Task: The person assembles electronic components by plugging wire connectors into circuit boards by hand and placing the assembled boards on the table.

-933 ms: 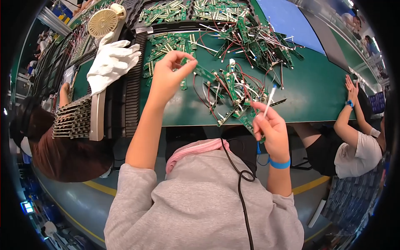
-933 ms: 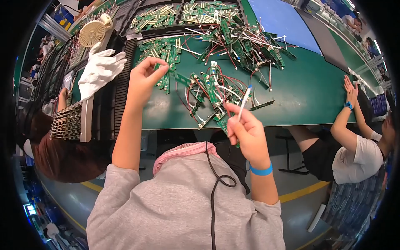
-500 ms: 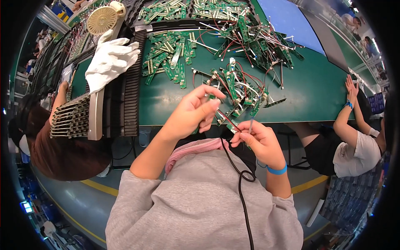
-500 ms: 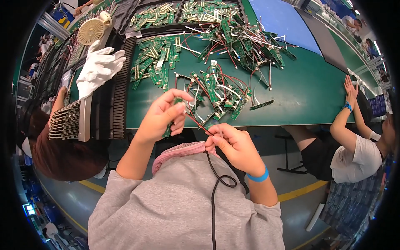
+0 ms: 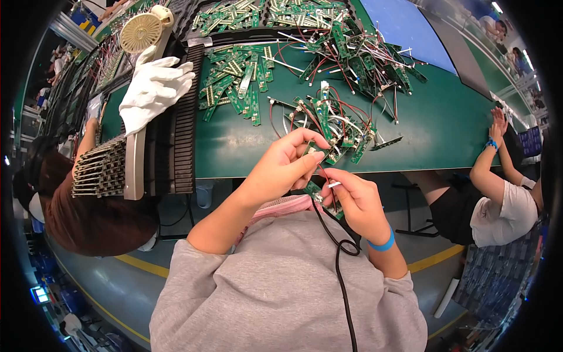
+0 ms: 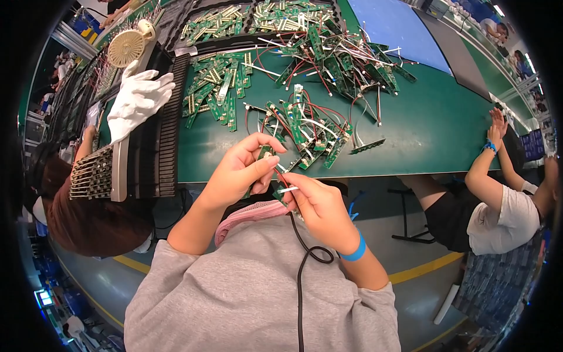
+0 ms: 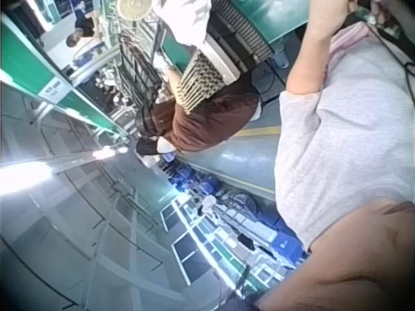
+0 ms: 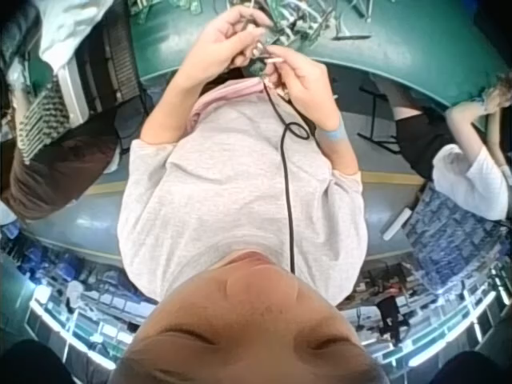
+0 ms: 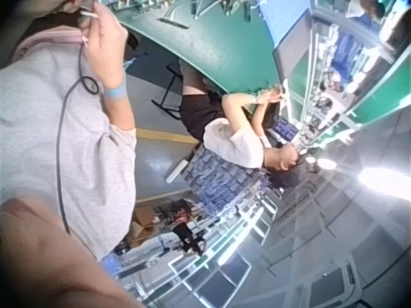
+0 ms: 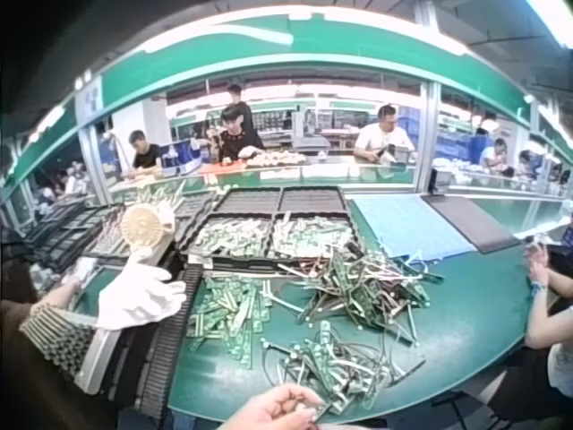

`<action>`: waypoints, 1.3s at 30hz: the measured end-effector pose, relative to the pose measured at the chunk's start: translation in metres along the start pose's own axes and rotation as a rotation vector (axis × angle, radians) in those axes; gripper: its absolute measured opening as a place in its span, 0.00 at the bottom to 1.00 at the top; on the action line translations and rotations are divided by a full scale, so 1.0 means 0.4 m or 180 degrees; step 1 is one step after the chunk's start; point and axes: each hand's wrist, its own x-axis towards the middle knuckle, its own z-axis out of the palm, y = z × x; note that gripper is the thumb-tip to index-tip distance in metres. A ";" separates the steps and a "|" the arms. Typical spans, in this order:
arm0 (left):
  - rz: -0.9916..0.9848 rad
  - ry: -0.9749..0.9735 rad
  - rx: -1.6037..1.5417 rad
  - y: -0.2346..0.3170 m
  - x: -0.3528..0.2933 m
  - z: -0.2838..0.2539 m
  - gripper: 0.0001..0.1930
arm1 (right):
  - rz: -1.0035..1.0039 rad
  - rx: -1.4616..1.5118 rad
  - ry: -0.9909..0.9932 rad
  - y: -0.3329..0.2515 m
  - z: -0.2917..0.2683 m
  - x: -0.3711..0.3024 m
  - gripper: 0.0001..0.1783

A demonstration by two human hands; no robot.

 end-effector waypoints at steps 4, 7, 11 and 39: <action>-0.0086 0.0037 0.0401 -0.003 -0.003 0.009 0.10 | -0.0066 0.0210 0.0260 0.004 0.011 0.008 0.13; -0.0165 -0.0022 0.0385 -0.012 -0.008 0.025 0.12 | -0.0052 0.0159 0.0561 0.003 0.025 0.015 0.10; -0.0387 -0.0104 0.0143 -0.006 -0.008 0.033 0.16 | -0.0313 -0.0021 0.0907 0.030 0.045 0.013 0.05; 0.0264 0.0208 0.1963 -0.041 -0.035 0.057 0.17 | -0.0116 0.0528 0.1235 0.004 0.039 -0.002 0.06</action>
